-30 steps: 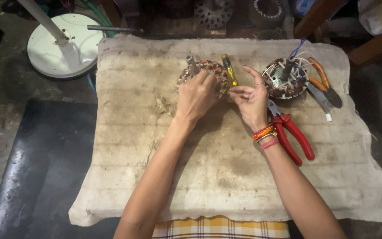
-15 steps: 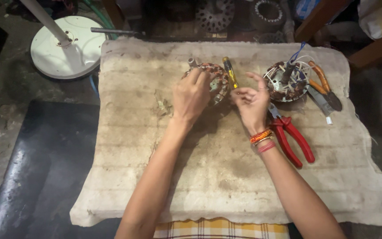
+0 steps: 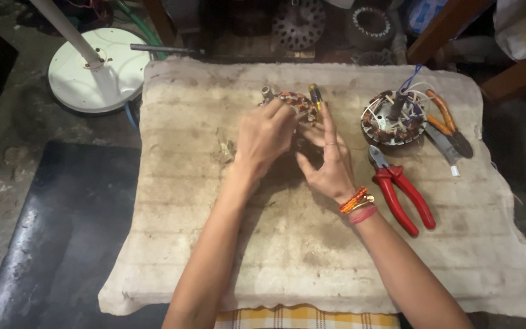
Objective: The person works on a disassembled electric fan motor at a workbench, holding the rotor and shaft assembly with one hand while fitting and adjusting components on it with the other. They pick up a screwdriver and use it on the motor, then continue positioning parts around the rotor by hand.
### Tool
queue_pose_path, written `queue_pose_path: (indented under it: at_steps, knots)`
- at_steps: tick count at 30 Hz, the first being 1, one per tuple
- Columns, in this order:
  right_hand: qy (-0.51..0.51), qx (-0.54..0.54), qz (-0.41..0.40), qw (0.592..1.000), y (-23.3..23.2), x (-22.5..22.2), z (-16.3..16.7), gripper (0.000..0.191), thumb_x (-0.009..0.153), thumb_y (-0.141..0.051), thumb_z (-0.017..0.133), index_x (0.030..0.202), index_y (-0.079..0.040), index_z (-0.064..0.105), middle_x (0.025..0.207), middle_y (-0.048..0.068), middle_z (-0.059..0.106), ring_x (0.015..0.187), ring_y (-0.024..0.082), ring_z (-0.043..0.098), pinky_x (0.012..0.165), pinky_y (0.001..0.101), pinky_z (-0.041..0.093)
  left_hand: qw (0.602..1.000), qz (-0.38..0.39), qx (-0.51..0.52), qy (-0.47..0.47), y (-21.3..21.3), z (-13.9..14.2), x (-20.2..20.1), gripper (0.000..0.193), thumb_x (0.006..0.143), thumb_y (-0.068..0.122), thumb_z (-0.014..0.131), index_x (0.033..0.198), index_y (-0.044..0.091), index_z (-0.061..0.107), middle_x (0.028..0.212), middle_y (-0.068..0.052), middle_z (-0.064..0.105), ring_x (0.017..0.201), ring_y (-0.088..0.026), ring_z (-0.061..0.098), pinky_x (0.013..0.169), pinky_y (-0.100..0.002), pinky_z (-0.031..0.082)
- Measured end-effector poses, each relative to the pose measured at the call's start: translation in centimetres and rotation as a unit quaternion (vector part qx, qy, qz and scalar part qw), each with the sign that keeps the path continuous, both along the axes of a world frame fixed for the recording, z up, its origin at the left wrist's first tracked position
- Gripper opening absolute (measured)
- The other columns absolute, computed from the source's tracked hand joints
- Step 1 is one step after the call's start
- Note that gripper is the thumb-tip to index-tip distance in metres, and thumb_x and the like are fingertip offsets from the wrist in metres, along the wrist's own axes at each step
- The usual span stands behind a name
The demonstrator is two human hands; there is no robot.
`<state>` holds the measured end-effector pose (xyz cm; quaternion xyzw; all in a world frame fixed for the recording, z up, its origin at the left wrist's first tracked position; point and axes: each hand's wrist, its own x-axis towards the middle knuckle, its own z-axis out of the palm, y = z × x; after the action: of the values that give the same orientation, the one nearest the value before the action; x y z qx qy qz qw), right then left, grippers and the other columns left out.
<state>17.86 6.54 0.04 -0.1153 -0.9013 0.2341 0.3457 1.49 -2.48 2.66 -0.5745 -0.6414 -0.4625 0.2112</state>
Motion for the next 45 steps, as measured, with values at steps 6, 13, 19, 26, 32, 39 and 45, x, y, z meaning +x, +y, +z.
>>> queue_pose_path:
  at_steps: [6, 13, 19, 26, 32, 39, 45]
  knots:
    - [-0.059, 0.005, -0.03, 0.998, -0.2, 0.2, 1.0, 0.109, 0.085, -0.008, 0.078, 0.165, -0.012, 0.005, 0.116, 0.01, 0.077, 0.123, 0.027, 0.068, 0.115, 0.0415, 0.046, 0.999, 0.0, 0.011, 0.051, -0.3, 0.1, 0.2, 0.012, 0.086, 0.007, 0.071, 0.094, 0.012, 0.063, 0.088, -0.003, 0.061, 0.076, -0.023, 0.065, 0.067, -0.037, 0.053]
    - [-0.034, 0.029, -0.019, 0.999, -0.4, 0.3, 1.1, 0.103, 0.087, -0.006, 0.078, 0.166, -0.013, 0.013, 0.11, 0.007, 0.079, 0.124, 0.028, 0.068, 0.107, 0.0371, 0.051, 0.997, -0.037, 0.06, -0.024, -0.2, 0.9, 0.6, 0.012, 0.088, 0.004, 0.071, 0.097, 0.012, 0.067, 0.091, -0.002, 0.065, 0.077, -0.023, 0.069, 0.063, -0.035, 0.055]
    - [0.063, -0.064, -0.054, 0.994, -1.2, 0.1, 0.2, 0.091, 0.092, -0.003, 0.077, 0.165, -0.011, 0.022, 0.11, 0.009, 0.079, 0.11, 0.02, 0.075, 0.097, 0.0338, 0.061, 0.997, -0.063, 0.017, -0.036, 0.3, 0.8, 1.4, 0.01, 0.091, 0.006, 0.076, 0.098, 0.01, 0.071, 0.085, -0.005, 0.064, 0.07, -0.022, 0.069, 0.058, -0.035, 0.055]
    - [0.149, -0.203, -0.06, 0.966, -3.2, -0.1, 0.1, 0.085, 0.092, 0.007, 0.075, 0.159, -0.007, 0.025, 0.11, 0.011, 0.075, 0.104, 0.018, 0.075, 0.095, 0.029, 0.06, 0.992, -0.106, 0.033, -0.064, 0.4, 0.4, 1.8, 0.019, 0.088, 0.004, 0.075, 0.106, 0.009, 0.072, 0.089, -0.006, 0.066, 0.076, -0.024, 0.071, 0.063, -0.036, 0.057]
    - [0.157, -0.273, -0.014, 0.949, -2.3, -0.4, 0.4, 0.078, 0.093, 0.011, 0.07, 0.157, -0.006, 0.027, 0.113, 0.014, 0.074, 0.099, 0.019, 0.073, 0.088, 0.0255, 0.06, 0.993, -0.099, 0.024, -0.065, 0.1, 0.5, 1.3, 0.018, 0.084, 0.008, 0.079, 0.101, 0.009, 0.071, 0.085, -0.007, 0.066, 0.076, -0.027, 0.07, 0.064, -0.038, 0.056]
    - [0.072, -0.23, -0.038, 0.97, -1.7, 0.1, 1.3, 0.076, 0.091, 0.01, 0.066, 0.155, -0.005, 0.029, 0.112, 0.016, 0.078, 0.098, 0.02, 0.079, 0.09, 0.0274, 0.062, 0.991, -0.027, -0.067, -0.111, -1.4, 2.8, -1.0, 0.028, 0.076, 0.028, 0.093, 0.07, 0.007, 0.075, 0.065, -0.009, 0.07, 0.056, -0.023, 0.068, 0.053, -0.035, 0.051]
    - [0.107, -0.224, -0.01, 0.969, -1.6, -0.1, 0.9, 0.068, 0.095, 0.007, 0.064, 0.154, -0.004, 0.032, 0.111, 0.014, 0.079, 0.103, 0.02, 0.078, 0.093, 0.0296, 0.064, 0.907, -0.111, -0.316, -0.256, -2.6, 3.9, -3.5, 0.019, 0.069, 0.013, 0.091, 0.088, 0.011, 0.085, 0.079, -0.008, 0.08, 0.068, -0.015, 0.074, 0.063, -0.029, 0.056]
